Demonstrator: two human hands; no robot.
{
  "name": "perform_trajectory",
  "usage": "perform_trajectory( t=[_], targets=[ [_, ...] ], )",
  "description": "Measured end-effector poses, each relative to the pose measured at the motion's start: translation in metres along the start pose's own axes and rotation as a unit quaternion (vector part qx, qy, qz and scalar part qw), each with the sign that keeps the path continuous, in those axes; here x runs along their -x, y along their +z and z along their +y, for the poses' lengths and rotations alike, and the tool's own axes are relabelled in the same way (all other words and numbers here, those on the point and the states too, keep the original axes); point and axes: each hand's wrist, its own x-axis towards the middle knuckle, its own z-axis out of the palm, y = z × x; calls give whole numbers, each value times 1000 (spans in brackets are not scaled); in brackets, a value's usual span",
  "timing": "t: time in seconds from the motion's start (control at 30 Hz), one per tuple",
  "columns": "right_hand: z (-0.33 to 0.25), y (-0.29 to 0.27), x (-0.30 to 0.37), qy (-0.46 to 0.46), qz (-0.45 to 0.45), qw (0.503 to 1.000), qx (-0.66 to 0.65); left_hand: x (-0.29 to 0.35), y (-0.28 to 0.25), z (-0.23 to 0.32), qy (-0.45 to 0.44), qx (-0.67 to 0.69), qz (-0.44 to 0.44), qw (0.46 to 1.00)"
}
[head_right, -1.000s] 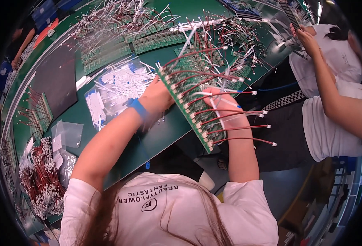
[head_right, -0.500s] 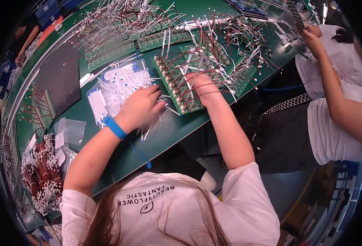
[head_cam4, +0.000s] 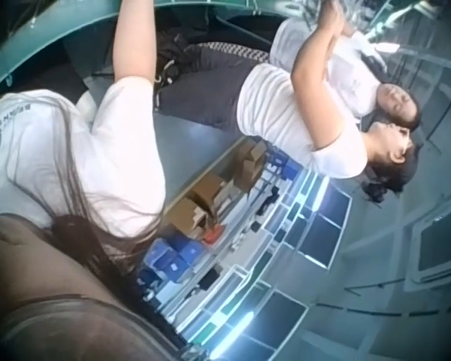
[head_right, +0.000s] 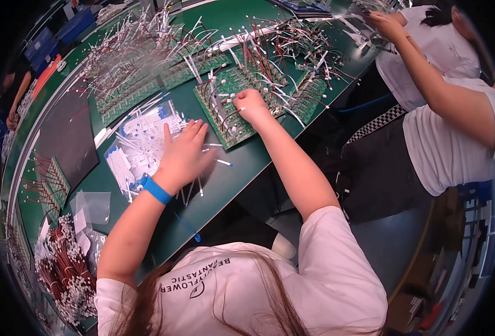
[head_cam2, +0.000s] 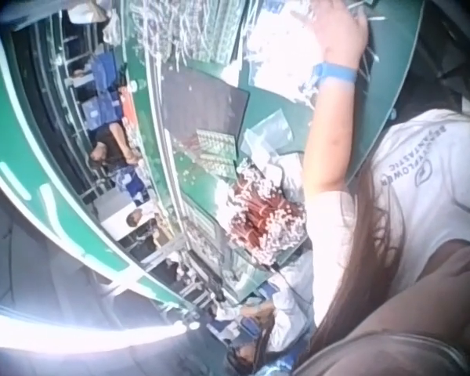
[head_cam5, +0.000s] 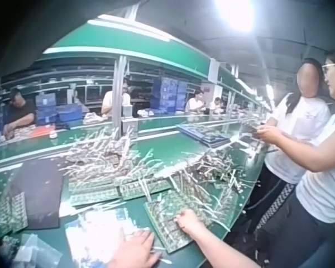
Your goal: The person assembles circuit boards by picking up ribbon cables and wire harnesses and plugging them into board connectors by hand.
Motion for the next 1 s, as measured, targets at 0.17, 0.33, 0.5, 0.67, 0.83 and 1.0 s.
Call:
perform_trajectory(
  t=[0.17, 0.33, 0.5, 0.67, 0.83, 1.0],
  targets=[
    [7, -5, -16, -29, 56, 991, 115, -14, 8, 15, 18, -17, 14, 1000],
    [-13, -11, -12, -91, 52, 964, 244, -24, 19, 21, 37, -33, -31, 998],
    [-15, -16, -20, -124, 83, 962, 230, -31, 21, 18, 31, -18, -7, 999],
    [8, -41, -30, -104, -28, 987, 115, -34, -3, 16, -6, 27, -64, 998],
    [-11, -62, 56, -170, 10, 981, 94, 28, -51, 21, -29, 132, 71, 988],
    [-97, -60, 166, -84, -81, 991, 60, 114, -116, -12, -129, 233, 190, 945]
  ],
)
